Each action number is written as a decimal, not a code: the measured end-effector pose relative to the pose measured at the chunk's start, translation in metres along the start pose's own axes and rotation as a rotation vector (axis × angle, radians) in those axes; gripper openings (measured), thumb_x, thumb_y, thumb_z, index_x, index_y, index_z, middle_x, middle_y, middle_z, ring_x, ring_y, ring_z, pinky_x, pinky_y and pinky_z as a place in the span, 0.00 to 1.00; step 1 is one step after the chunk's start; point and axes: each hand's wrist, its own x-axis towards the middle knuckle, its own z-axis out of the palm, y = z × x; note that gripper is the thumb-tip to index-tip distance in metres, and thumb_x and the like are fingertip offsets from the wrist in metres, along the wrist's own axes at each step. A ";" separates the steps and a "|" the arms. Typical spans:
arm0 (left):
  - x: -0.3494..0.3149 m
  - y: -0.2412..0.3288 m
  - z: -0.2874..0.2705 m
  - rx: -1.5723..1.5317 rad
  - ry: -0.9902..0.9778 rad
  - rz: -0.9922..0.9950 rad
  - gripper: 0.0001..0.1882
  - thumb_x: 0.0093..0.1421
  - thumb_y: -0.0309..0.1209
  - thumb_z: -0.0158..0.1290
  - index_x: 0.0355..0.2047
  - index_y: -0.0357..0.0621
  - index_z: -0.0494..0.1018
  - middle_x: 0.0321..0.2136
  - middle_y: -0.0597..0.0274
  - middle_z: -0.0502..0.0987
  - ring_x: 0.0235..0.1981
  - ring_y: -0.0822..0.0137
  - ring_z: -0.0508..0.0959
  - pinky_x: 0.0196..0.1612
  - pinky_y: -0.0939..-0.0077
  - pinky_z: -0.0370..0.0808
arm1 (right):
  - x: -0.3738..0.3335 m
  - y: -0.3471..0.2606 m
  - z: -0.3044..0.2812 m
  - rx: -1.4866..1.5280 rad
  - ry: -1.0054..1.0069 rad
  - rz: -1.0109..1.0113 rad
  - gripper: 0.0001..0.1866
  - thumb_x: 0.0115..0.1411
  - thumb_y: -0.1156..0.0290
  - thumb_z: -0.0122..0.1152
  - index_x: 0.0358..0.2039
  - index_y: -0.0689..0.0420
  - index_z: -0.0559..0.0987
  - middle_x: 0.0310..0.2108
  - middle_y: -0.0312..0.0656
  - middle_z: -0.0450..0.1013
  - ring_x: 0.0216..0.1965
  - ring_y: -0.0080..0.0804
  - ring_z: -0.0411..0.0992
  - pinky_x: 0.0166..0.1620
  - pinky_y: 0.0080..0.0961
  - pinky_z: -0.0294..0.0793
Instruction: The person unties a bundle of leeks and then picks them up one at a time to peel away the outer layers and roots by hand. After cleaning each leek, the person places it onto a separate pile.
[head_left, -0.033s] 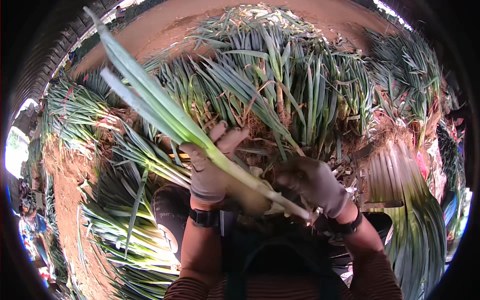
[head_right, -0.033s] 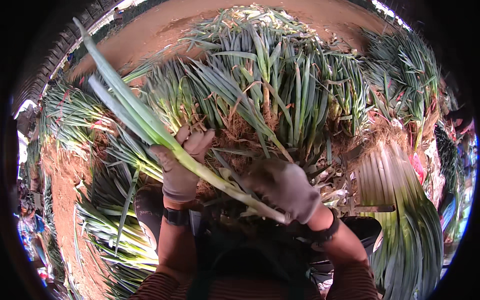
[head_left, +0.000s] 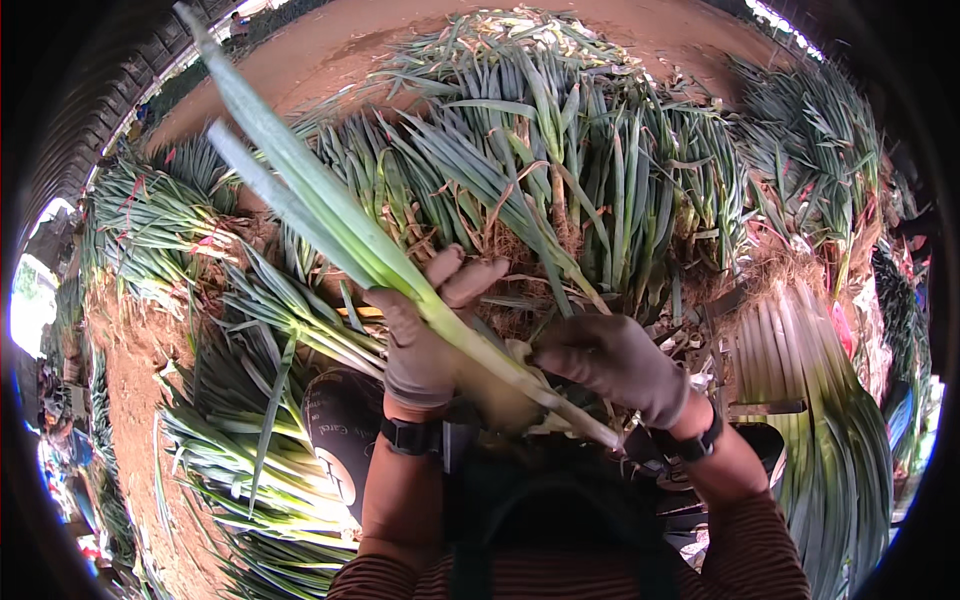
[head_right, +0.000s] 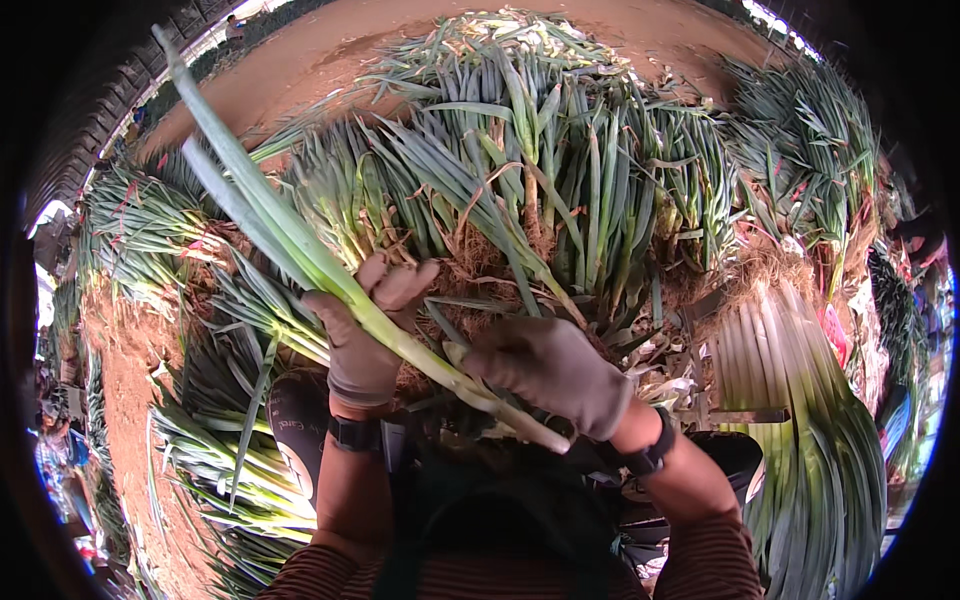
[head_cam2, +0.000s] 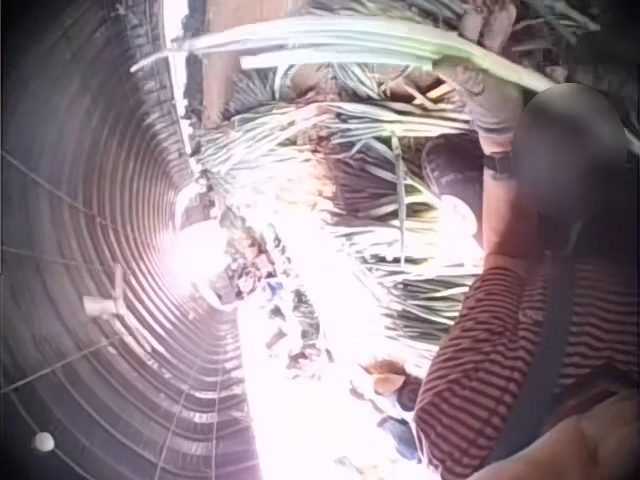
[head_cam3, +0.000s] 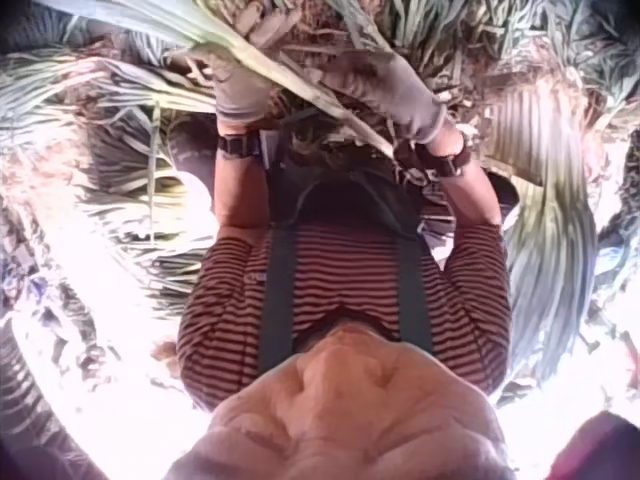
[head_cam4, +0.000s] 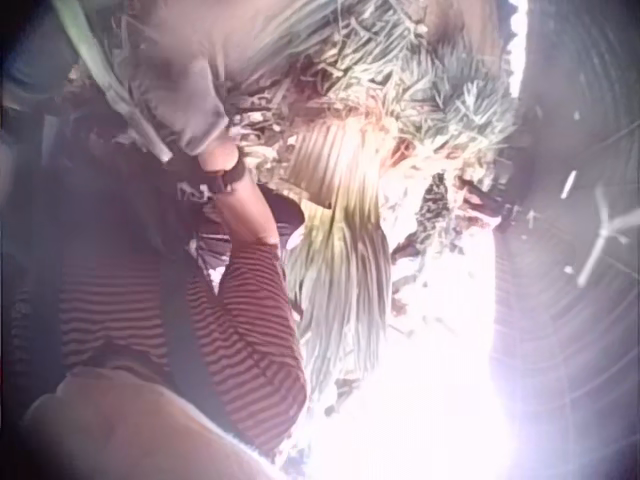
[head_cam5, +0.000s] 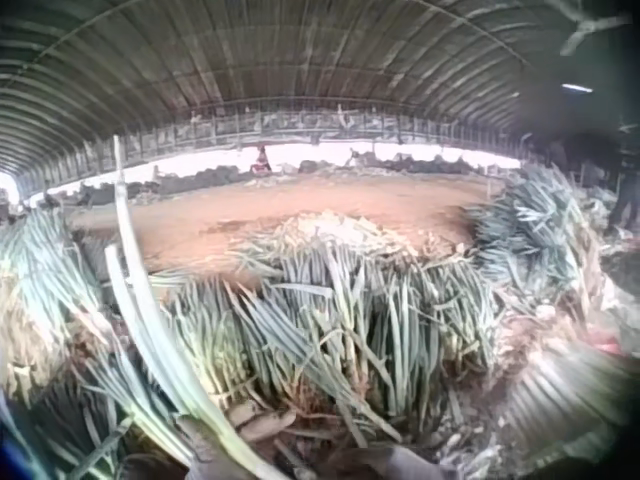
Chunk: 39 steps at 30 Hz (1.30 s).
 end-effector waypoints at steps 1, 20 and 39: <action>0.004 -0.003 0.008 -0.025 -0.081 0.022 0.47 0.57 0.72 0.26 0.55 0.45 0.68 0.52 0.47 0.74 0.55 0.43 0.71 0.63 0.51 0.62 | 0.012 -0.012 0.003 0.123 -0.052 0.055 0.18 0.57 0.58 0.66 0.37 0.62 0.81 0.28 0.38 0.76 0.31 0.23 0.71 0.36 0.24 0.71; -0.008 -0.021 0.017 -0.182 -0.620 -0.065 0.24 0.62 0.47 0.51 0.53 0.46 0.71 0.60 0.50 0.67 0.66 0.48 0.59 0.64 0.53 0.58 | 0.017 0.014 0.024 0.495 -0.347 0.175 0.15 0.52 0.72 0.67 0.40 0.62 0.80 0.36 0.37 0.77 0.35 0.21 0.73 0.37 0.21 0.73; -0.019 -0.007 0.040 0.227 -0.539 -0.214 0.48 0.59 0.71 0.29 0.50 0.38 0.75 0.57 0.44 0.69 0.62 0.48 0.65 0.65 0.52 0.55 | -0.016 0.068 0.019 -0.036 -0.284 0.095 0.20 0.57 0.57 0.65 0.42 0.60 0.80 0.32 0.39 0.77 0.39 0.24 0.75 0.42 0.28 0.74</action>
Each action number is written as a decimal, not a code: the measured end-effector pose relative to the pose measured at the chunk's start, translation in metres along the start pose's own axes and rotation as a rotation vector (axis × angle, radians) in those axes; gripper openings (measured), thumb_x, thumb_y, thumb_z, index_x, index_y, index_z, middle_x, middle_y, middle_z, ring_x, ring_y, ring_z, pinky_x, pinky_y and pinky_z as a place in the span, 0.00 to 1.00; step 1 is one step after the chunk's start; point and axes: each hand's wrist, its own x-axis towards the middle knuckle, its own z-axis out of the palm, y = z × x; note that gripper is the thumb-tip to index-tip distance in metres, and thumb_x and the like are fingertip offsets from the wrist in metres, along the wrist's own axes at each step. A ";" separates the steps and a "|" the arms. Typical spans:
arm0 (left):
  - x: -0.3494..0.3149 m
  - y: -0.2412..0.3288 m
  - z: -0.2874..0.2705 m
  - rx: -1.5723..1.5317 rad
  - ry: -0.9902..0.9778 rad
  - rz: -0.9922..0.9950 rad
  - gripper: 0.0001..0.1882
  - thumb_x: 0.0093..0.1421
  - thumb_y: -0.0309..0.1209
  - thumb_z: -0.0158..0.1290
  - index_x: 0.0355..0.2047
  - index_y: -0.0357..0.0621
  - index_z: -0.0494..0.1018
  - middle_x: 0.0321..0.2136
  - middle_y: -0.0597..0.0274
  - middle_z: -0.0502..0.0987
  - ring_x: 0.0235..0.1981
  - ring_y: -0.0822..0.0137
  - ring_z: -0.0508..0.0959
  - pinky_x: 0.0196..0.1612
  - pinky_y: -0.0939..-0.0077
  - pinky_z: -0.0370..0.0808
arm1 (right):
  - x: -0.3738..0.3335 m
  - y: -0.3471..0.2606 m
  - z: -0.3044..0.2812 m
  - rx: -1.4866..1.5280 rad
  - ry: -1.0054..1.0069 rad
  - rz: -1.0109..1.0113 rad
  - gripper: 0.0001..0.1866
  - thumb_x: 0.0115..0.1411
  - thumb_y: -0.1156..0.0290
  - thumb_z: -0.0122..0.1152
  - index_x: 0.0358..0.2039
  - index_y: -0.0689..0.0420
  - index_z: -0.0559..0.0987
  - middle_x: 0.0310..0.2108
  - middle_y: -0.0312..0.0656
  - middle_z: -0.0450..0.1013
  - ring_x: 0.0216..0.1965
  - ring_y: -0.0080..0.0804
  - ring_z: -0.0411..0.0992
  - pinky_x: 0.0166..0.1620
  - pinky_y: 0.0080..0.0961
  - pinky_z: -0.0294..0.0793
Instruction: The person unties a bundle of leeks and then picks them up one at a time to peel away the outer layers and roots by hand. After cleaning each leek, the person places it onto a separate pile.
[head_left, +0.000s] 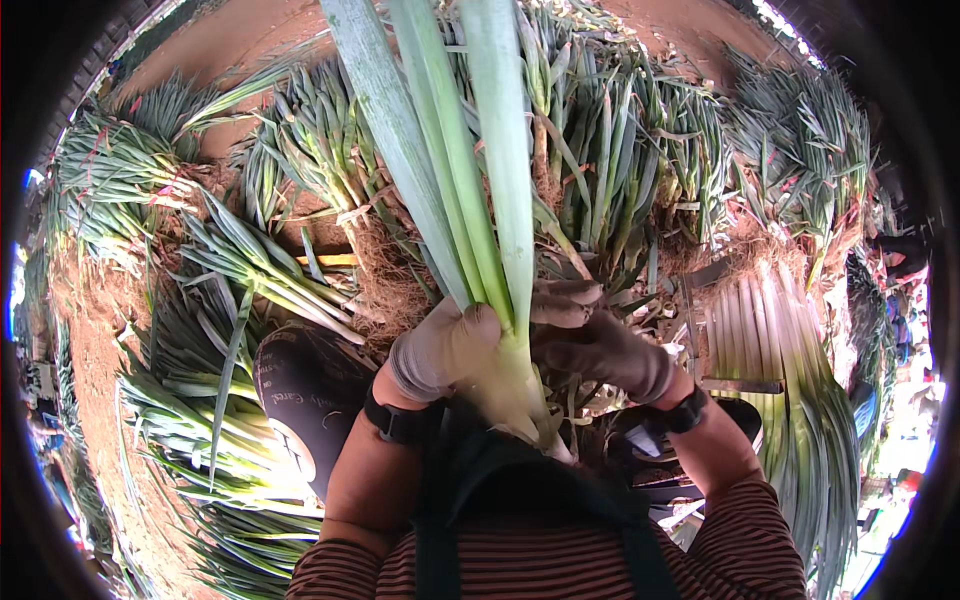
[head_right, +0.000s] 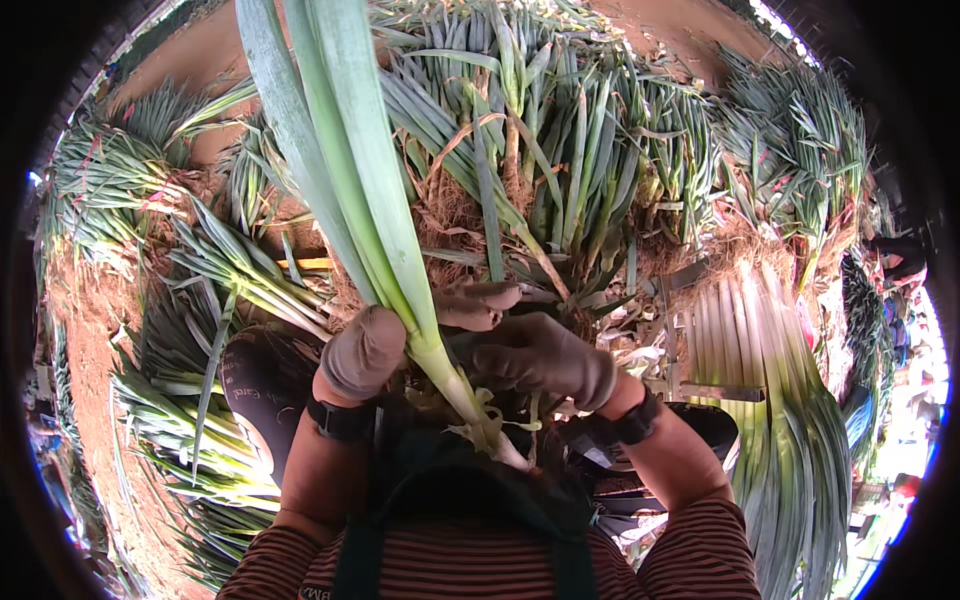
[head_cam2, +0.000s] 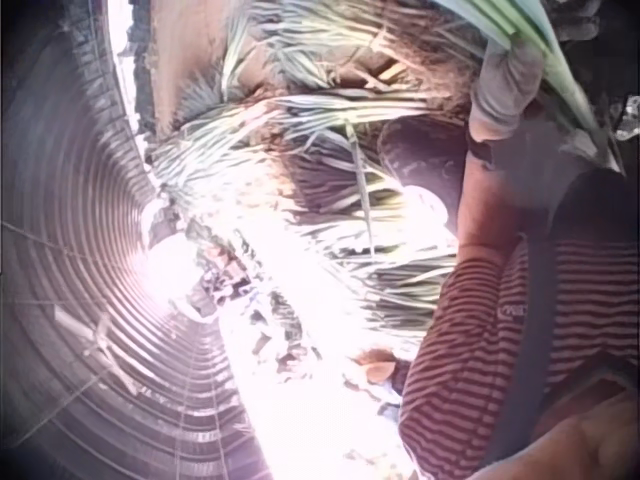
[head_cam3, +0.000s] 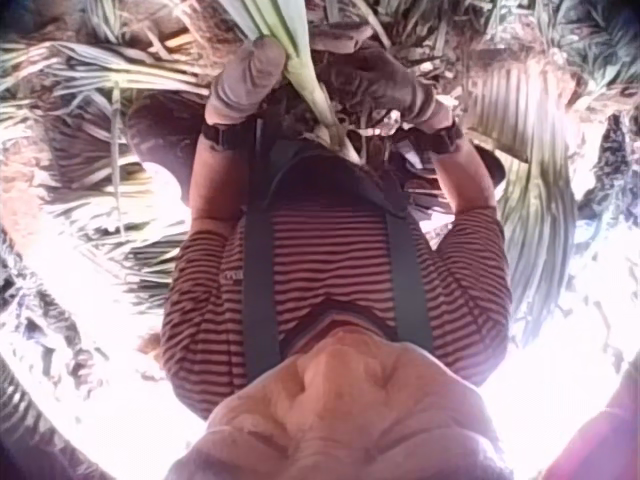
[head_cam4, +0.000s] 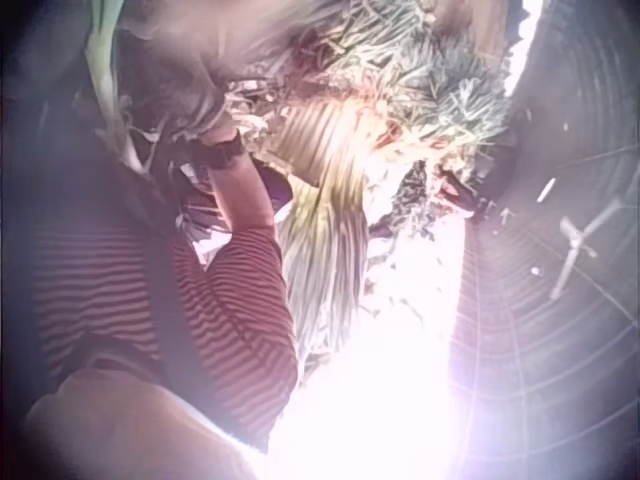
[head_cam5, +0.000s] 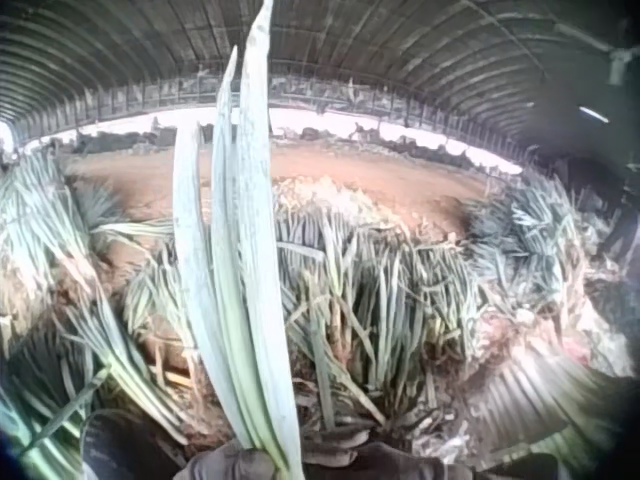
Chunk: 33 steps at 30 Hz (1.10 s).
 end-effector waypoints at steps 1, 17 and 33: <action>0.002 0.002 -0.002 0.015 -0.008 0.004 0.48 0.58 0.71 0.29 0.50 0.38 0.75 0.57 0.44 0.70 0.62 0.48 0.65 0.65 0.52 0.55 | 0.000 -0.011 -0.003 0.153 -0.011 -0.025 0.19 0.57 0.58 0.66 0.42 0.60 0.80 0.34 0.39 0.77 0.40 0.25 0.74 0.44 0.28 0.74; 0.001 -0.007 0.006 -0.128 0.226 -0.055 0.31 0.67 0.54 0.40 0.44 0.33 0.74 0.41 0.50 0.79 0.48 0.58 0.76 0.55 0.65 0.69 | -0.023 0.038 0.020 -1.085 -0.072 0.360 0.16 0.61 0.64 0.55 0.49 0.52 0.78 0.33 0.42 0.77 0.36 0.31 0.77 0.39 0.32 0.77; 0.000 -0.024 -0.006 -0.334 0.252 -0.101 0.36 0.51 0.50 0.63 0.51 0.35 0.70 0.45 0.52 0.78 0.52 0.52 0.75 0.57 0.61 0.68 | 0.002 -0.030 -0.001 0.668 0.188 0.149 0.19 0.48 0.76 0.57 0.42 0.67 0.79 0.35 0.38 0.76 0.36 0.24 0.72 0.43 0.20 0.70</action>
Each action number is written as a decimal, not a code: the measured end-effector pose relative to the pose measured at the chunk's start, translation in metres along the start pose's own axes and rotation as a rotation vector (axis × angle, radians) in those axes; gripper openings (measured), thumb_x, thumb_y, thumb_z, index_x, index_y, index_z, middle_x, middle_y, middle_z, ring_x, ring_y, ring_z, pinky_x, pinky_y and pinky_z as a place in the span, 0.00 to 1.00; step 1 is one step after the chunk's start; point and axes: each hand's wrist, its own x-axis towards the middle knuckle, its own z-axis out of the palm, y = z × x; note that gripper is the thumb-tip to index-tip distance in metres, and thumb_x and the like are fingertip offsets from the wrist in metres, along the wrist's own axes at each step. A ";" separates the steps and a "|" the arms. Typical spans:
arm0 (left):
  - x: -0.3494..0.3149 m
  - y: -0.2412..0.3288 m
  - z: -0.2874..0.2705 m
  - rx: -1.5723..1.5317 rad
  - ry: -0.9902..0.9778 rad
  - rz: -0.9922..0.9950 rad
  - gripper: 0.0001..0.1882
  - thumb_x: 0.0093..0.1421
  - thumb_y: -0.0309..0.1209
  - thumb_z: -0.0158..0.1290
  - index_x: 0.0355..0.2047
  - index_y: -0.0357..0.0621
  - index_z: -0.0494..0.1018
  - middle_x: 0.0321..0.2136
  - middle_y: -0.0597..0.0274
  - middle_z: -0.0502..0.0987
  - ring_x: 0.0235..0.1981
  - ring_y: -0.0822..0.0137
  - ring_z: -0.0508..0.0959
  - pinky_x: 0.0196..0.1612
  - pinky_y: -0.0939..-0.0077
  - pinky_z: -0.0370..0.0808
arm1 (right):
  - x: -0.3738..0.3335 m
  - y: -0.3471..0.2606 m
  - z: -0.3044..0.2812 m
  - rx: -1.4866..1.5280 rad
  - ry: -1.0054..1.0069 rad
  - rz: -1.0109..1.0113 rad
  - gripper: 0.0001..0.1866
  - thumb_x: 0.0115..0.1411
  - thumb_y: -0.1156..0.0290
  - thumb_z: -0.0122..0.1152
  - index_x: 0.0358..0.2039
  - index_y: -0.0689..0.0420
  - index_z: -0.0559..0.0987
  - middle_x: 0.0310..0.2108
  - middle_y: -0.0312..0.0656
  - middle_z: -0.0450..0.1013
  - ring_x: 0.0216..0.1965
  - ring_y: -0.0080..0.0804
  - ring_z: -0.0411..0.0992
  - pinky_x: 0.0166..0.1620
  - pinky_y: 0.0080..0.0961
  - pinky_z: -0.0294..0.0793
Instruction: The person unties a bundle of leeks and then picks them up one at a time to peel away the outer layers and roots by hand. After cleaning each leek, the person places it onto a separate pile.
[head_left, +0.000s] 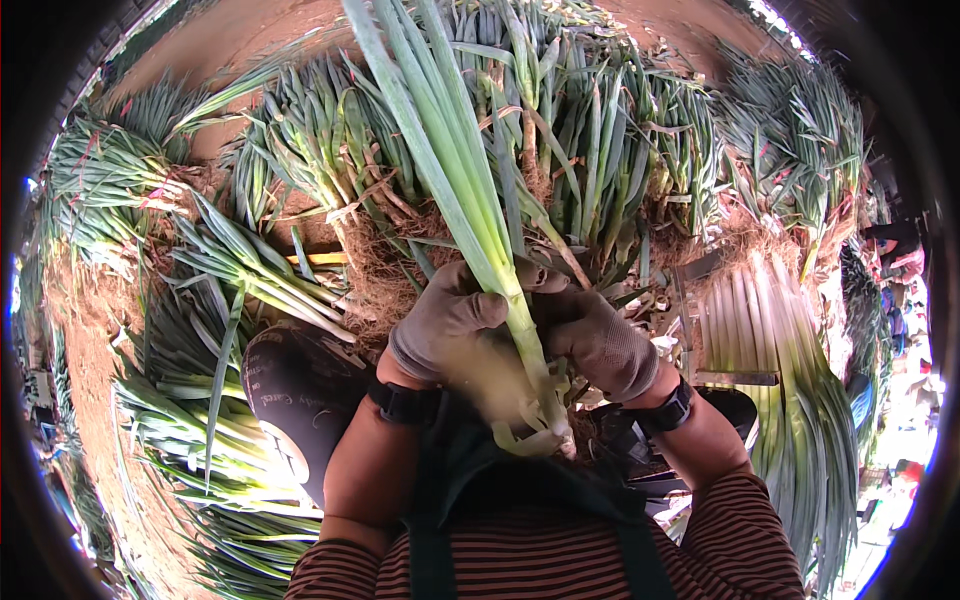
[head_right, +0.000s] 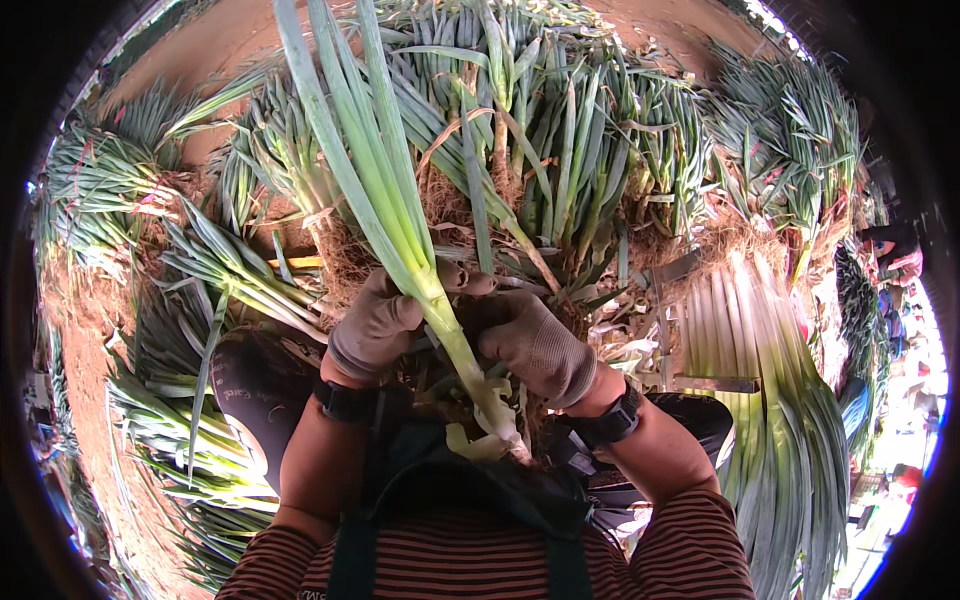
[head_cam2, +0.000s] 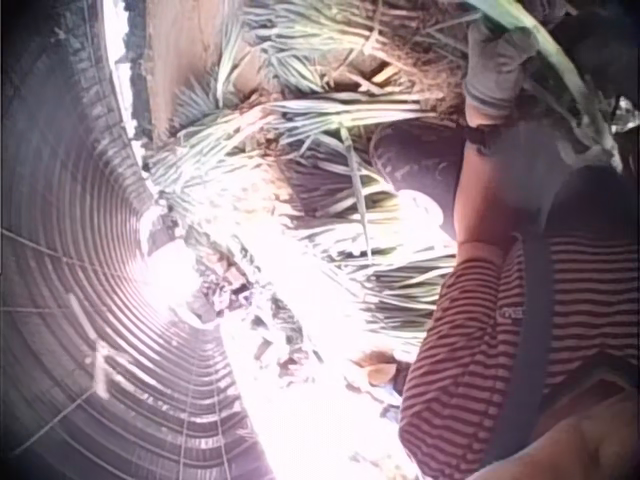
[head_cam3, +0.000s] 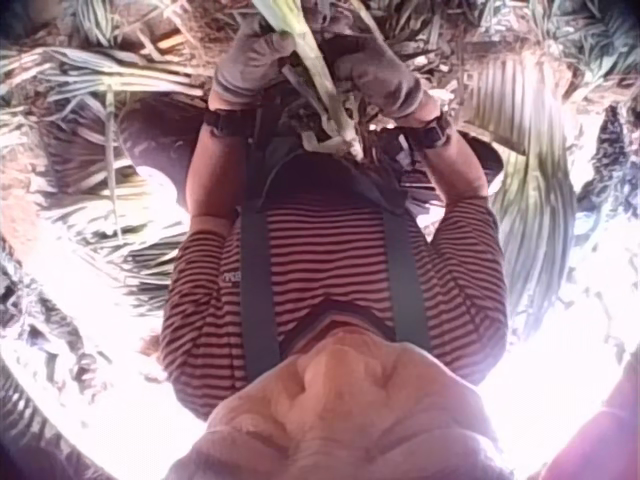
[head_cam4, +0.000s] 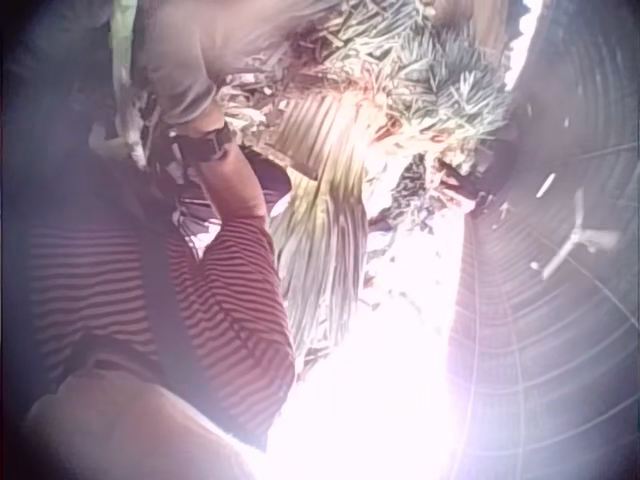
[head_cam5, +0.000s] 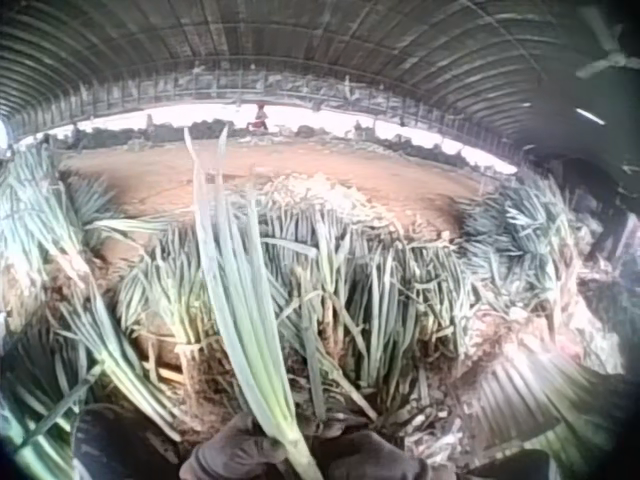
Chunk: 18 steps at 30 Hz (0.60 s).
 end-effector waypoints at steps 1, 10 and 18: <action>0.001 0.000 -0.001 -0.002 0.000 -0.003 0.36 0.51 0.50 0.63 0.51 0.35 0.70 0.45 0.52 0.78 0.52 0.52 0.75 0.57 0.61 0.68 | -0.003 -0.003 0.000 -0.071 0.006 0.007 0.19 0.47 0.76 0.57 0.41 0.67 0.79 0.35 0.38 0.76 0.37 0.24 0.72 0.43 0.21 0.70; 0.005 -0.008 -0.009 0.196 0.143 -0.081 0.31 0.50 0.50 0.65 0.44 0.36 0.75 0.40 0.58 0.80 0.43 0.67 0.77 0.50 0.73 0.71 | -0.008 -0.008 0.010 -0.139 0.199 -0.076 0.11 0.56 0.72 0.64 0.38 0.65 0.81 0.31 0.37 0.77 0.35 0.19 0.72 0.40 0.20 0.72; 0.002 -0.009 -0.014 0.176 0.179 -0.049 0.13 0.55 0.26 0.62 0.40 0.35 0.77 0.33 0.62 0.80 0.35 0.74 0.77 0.42 0.77 0.74 | -0.013 0.006 0.007 -0.436 0.351 -0.042 0.11 0.55 0.72 0.65 0.37 0.66 0.79 0.29 0.36 0.76 0.32 0.20 0.71 0.38 0.21 0.73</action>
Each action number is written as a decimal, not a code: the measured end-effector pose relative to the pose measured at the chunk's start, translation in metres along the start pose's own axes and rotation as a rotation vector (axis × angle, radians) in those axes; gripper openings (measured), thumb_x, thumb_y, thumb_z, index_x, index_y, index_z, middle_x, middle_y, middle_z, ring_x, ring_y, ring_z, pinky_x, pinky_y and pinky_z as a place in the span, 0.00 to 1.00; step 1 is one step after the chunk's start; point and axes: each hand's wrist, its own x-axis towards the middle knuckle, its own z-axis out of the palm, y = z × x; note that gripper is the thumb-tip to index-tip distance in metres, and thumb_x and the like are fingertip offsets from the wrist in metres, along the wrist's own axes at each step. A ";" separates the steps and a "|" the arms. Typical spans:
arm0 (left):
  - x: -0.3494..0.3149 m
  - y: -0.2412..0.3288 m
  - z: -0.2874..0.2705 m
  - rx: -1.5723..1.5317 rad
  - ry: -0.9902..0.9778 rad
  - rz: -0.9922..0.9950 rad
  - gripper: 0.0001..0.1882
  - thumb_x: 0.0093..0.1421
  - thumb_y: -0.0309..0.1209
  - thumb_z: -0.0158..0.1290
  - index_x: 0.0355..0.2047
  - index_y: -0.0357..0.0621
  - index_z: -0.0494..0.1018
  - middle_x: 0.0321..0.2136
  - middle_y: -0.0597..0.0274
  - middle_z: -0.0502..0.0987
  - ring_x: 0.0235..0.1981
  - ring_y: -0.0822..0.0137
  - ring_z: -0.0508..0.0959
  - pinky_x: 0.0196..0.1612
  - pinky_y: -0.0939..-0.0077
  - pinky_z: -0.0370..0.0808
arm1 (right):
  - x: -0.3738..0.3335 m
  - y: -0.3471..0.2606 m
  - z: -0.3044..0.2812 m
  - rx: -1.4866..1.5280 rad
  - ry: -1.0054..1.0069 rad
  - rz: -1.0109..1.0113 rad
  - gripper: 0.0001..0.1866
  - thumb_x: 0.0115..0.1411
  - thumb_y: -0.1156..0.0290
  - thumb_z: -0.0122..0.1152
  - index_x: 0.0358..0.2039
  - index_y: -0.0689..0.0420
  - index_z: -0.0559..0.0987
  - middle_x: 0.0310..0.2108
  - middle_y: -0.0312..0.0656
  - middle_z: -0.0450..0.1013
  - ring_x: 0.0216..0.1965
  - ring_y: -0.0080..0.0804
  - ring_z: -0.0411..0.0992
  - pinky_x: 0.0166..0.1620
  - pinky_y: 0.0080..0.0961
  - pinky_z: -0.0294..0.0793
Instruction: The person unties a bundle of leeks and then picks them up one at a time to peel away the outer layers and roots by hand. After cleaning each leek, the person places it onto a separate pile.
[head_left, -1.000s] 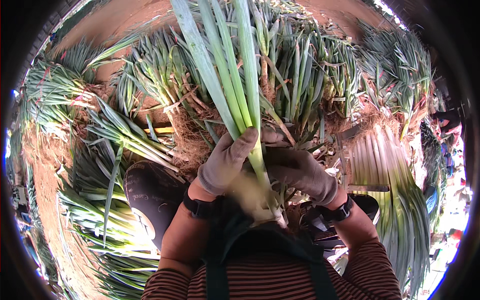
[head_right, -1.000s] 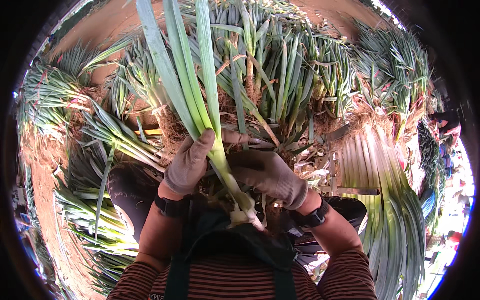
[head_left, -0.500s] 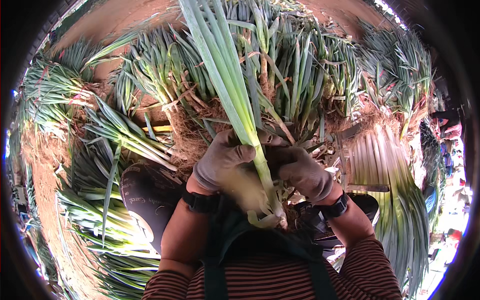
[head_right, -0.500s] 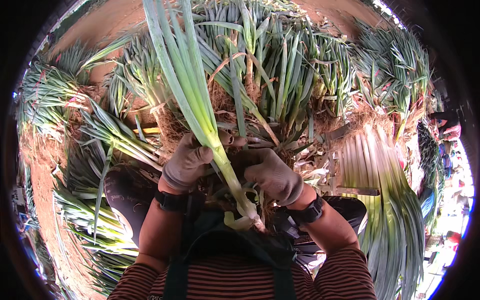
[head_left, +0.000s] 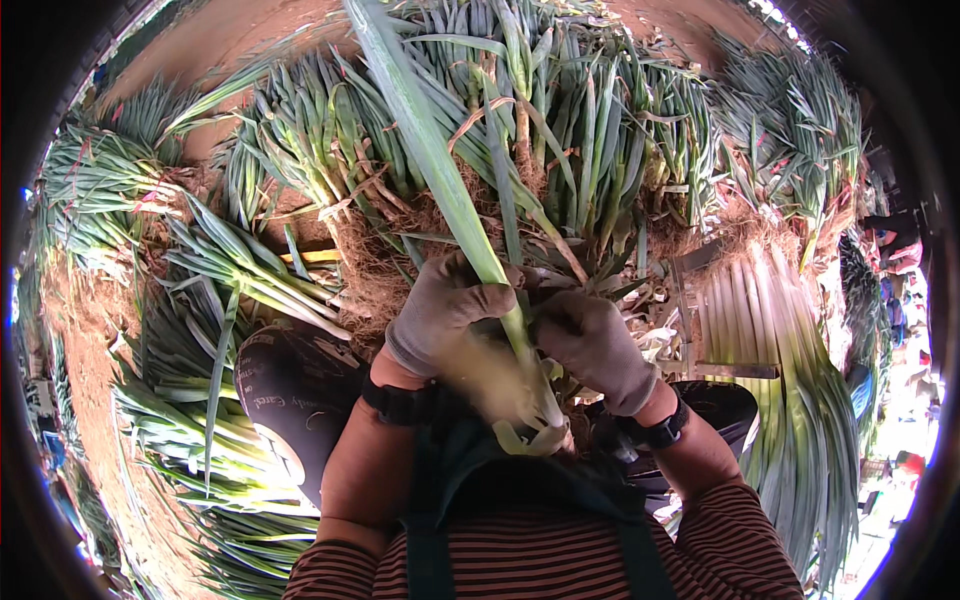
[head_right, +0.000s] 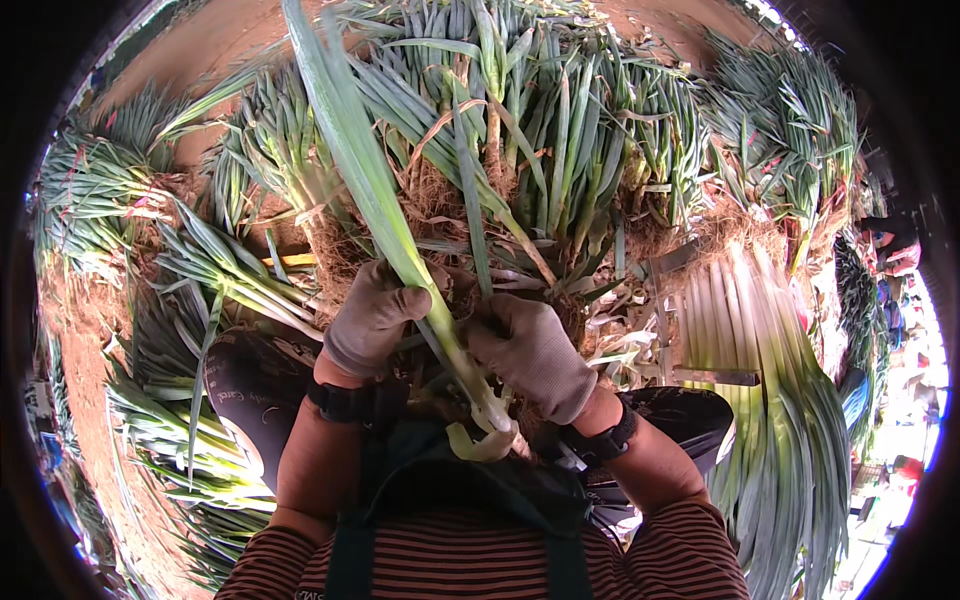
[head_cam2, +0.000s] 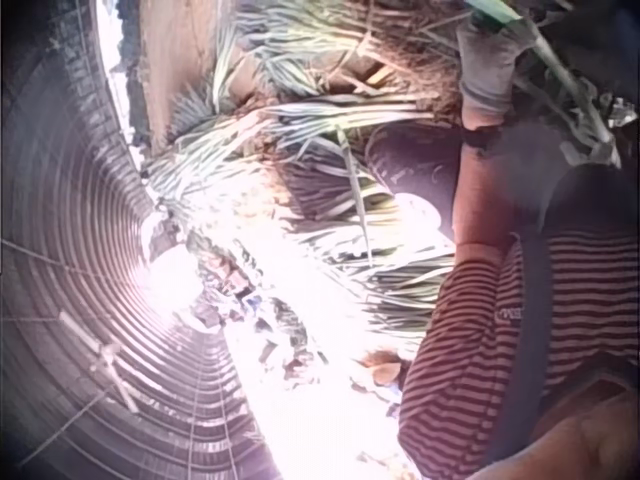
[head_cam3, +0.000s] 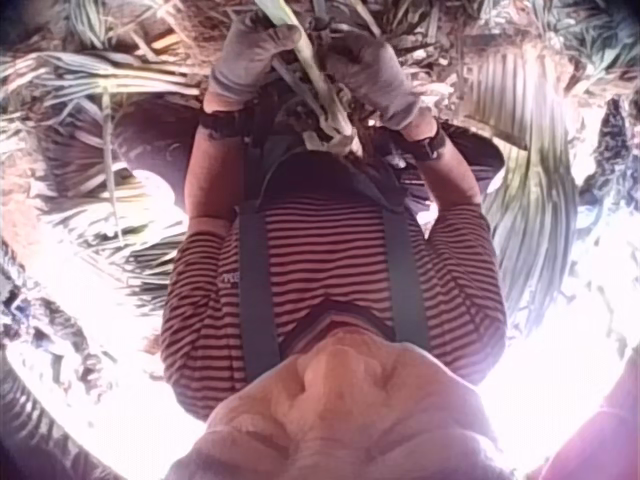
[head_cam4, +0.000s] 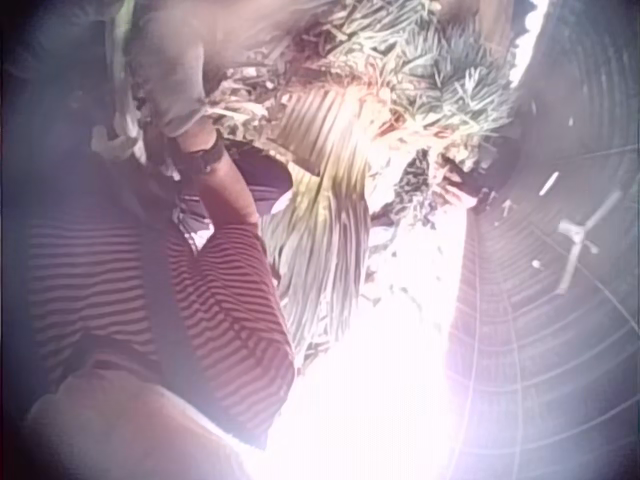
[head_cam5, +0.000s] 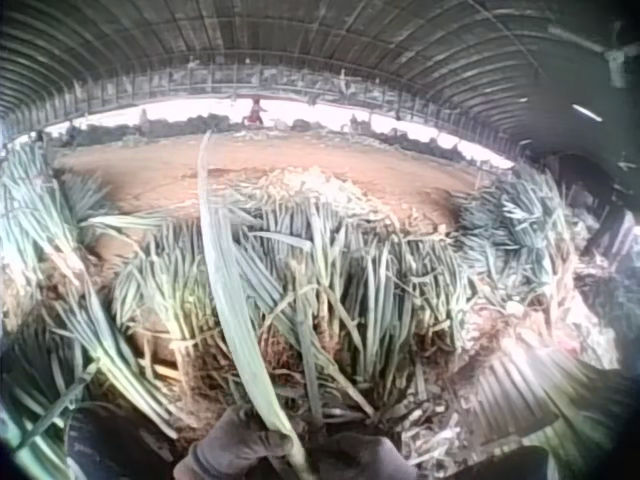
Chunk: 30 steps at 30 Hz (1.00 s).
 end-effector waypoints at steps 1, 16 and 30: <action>0.002 0.000 0.002 -0.001 -0.004 -0.001 0.13 0.55 0.26 0.62 0.40 0.35 0.77 0.33 0.62 0.80 0.35 0.74 0.77 0.42 0.77 0.74 | 0.005 0.013 -0.003 -0.282 0.064 -0.087 0.12 0.55 0.70 0.66 0.36 0.65 0.79 0.28 0.36 0.76 0.30 0.20 0.71 0.36 0.21 0.72; 0.001 0.017 0.025 0.091 0.230 0.014 0.08 0.50 0.22 0.64 0.32 0.38 0.78 0.26 0.66 0.79 0.28 0.75 0.77 0.33 0.79 0.74 | 0.025 0.005 0.011 0.193 -0.104 -0.103 0.10 0.51 0.74 0.58 0.32 0.68 0.79 0.28 0.40 0.75 0.31 0.22 0.70 0.37 0.23 0.71; 0.000 0.016 0.024 0.082 0.156 0.003 0.10 0.52 0.28 0.64 0.32 0.36 0.78 0.27 0.64 0.78 0.28 0.74 0.76 0.34 0.78 0.74 | 0.026 0.018 0.000 0.344 -0.165 -0.059 0.16 0.56 0.65 0.65 0.38 0.64 0.79 0.34 0.35 0.74 0.35 0.20 0.69 0.40 0.20 0.69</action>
